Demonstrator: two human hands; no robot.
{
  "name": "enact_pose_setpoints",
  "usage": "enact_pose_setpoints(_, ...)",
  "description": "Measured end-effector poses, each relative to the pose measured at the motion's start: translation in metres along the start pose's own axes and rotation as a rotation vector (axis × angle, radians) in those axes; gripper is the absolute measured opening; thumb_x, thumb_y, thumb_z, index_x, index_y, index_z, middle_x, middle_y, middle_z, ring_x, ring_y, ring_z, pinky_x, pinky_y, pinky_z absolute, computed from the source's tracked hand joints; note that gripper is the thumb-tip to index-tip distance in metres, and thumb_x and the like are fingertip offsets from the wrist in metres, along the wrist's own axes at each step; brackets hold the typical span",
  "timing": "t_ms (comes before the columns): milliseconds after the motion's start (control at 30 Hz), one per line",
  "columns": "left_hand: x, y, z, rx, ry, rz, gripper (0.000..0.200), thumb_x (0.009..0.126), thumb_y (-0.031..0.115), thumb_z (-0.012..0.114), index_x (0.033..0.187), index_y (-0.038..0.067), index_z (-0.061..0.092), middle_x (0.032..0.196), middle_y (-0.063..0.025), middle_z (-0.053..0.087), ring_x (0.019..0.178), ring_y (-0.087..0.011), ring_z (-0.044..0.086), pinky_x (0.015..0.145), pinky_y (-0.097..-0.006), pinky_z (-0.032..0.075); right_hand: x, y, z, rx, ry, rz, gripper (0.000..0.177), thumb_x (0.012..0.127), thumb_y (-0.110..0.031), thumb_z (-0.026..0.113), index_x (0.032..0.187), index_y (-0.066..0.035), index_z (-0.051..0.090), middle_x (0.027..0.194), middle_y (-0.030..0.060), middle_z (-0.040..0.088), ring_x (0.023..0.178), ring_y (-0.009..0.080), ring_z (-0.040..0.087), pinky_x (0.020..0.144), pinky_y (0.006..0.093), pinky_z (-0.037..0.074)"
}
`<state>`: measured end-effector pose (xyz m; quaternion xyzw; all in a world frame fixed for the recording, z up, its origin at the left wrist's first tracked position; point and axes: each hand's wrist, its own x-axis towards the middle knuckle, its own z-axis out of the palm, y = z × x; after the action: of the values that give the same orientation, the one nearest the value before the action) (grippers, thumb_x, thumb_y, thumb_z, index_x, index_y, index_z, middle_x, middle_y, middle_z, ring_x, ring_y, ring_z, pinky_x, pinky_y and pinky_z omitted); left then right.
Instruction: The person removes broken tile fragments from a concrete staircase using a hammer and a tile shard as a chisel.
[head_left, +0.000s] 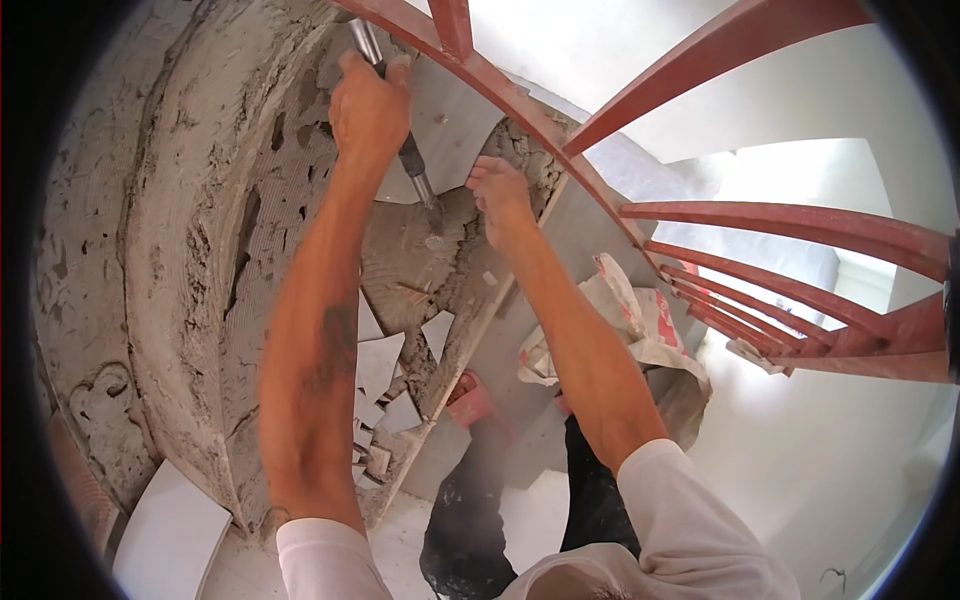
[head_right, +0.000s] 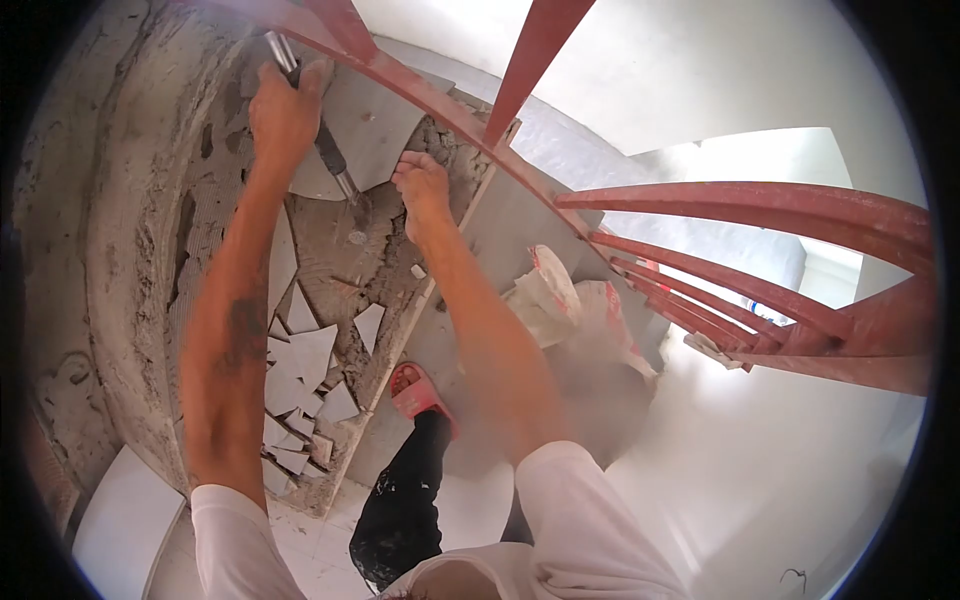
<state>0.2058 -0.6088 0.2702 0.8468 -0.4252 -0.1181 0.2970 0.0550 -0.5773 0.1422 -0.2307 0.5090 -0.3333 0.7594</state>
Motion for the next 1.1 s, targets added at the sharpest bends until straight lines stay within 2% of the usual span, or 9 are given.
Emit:
enact_pose_setpoints(133,-0.011,-0.006,-0.004,-0.191,-0.007,0.007,0.034,0.087,0.023,0.058,0.102,-0.005,0.048,0.085,-0.0238,0.062,0.083,-0.0408,0.062,0.080,-0.0460,0.047,-0.006,-0.005,0.003,-0.064,0.019,-0.009,0.030,0.083,-0.004,0.050,0.112,-0.003,0.058,0.100,0.0007,0.062,0.090,0.0111,0.054,0.069,0.0265,0.037)
enact_pose_setpoints(233,-0.009,-0.014,0.006,-0.543,-0.048,-0.018,0.036,0.085,0.024,0.060,0.103,-0.005,0.048,0.082,-0.0201,0.061,0.080,-0.0379,0.061,0.078,-0.0448,0.046,-0.010,-0.004,0.002,-0.092,-0.006,-0.038,0.030,0.083,-0.010,0.056,0.112,-0.002,0.059,0.098,0.0006,0.061,0.090,0.0113,0.052,0.074,0.0312,0.037)
enact_pose_setpoints(433,-0.028,-0.013,0.000,-0.408,0.003,-0.016,0.029,0.087,0.016,0.058,0.105,-0.003,0.046,0.082,-0.0191,0.060,0.078,-0.0336,0.061,0.073,-0.0423,0.046,0.007,0.015,0.007,-0.286,0.123,-0.185,0.029,0.084,-0.021,0.068,0.104,0.000,0.064,0.086,-0.0002,0.057,0.079,0.0108,0.048,0.069,0.0290,0.039)
enact_pose_setpoints(533,-0.087,0.016,-0.013,-0.452,0.140,0.093,0.017,0.089,0.015,0.055,0.098,0.001,0.049,0.072,-0.0060,0.056,0.062,-0.0137,0.053,0.061,-0.0316,0.044,0.001,0.008,0.018,-0.546,0.146,-0.173,0.031,0.088,-0.023,0.066,0.098,0.006,0.065,0.077,0.0055,0.061,0.071,0.0166,0.053,0.069,0.0340,0.045)
enact_pose_setpoints(633,-0.087,0.005,-0.018,-0.471,0.119,0.059,0.017,0.091,0.017,0.054,0.097,0.002,0.048,0.071,-0.0055,0.055,0.061,-0.0140,0.052,0.060,-0.0322,0.044,-0.001,0.006,0.018,-0.267,0.078,-0.179,0.028,0.088,-0.023,0.067,0.089,0.004,0.065,0.069,0.0034,0.058,0.065,0.0143,0.049,0.064,0.0319,0.043)
enact_pose_setpoints(733,-0.082,-0.006,-0.030,-0.414,0.143,-0.047,0.015,0.092,0.016,0.054,0.097,0.003,0.048,0.071,-0.0050,0.054,0.061,-0.0134,0.051,0.060,-0.0316,0.043,0.005,-0.003,0.015,-0.240,0.015,-0.038,0.025,0.087,-0.023,0.070,0.085,0.000,0.061,0.075,0.0041,0.059,0.064,0.0134,0.048,0.062,0.0306,0.043)
enact_pose_setpoints(833,-0.120,-0.004,-0.056,-0.454,0.116,-0.101,0.023,0.093,0.018,0.053,0.102,-0.002,0.045,0.079,-0.0166,0.058,0.070,-0.0340,0.057,0.069,-0.0417,0.045,-0.005,-0.008,0.035,-0.105,0.057,0.043,0.018,0.089,-0.019,0.068,0.090,-0.006,0.055,0.088,0.0038,0.055,0.074,0.0142,0.051,0.063,0.0279,0.046)
enact_pose_setpoints(900,-0.161,-0.019,-0.062,-0.449,0.190,-0.095,0.014,0.092,0.015,0.055,0.096,0.004,0.048,0.070,-0.0028,0.053,0.062,-0.0098,0.048,0.058,-0.0276,0.041,0.001,-0.001,0.031,-0.060,0.049,0.084,0.019,0.090,-0.015,0.066,0.097,-0.004,0.053,0.097,0.0069,0.055,0.083,0.0178,0.052,0.072,0.0333,0.049)
enact_pose_setpoints(1100,-0.270,0.000,-0.122,-0.808,0.119,-0.635,0.009,0.092,0.007,0.053,0.094,0.003,0.046,0.071,-0.0032,0.054,0.064,-0.0106,0.051,0.061,-0.0253,0.041,-0.021,-0.003,0.029,-0.063,0.028,0.076,0.020,0.091,-0.009,0.061,0.106,-0.001,0.051,0.106,0.0111,0.056,0.093,0.0255,0.058,0.087,0.0438,0.052)
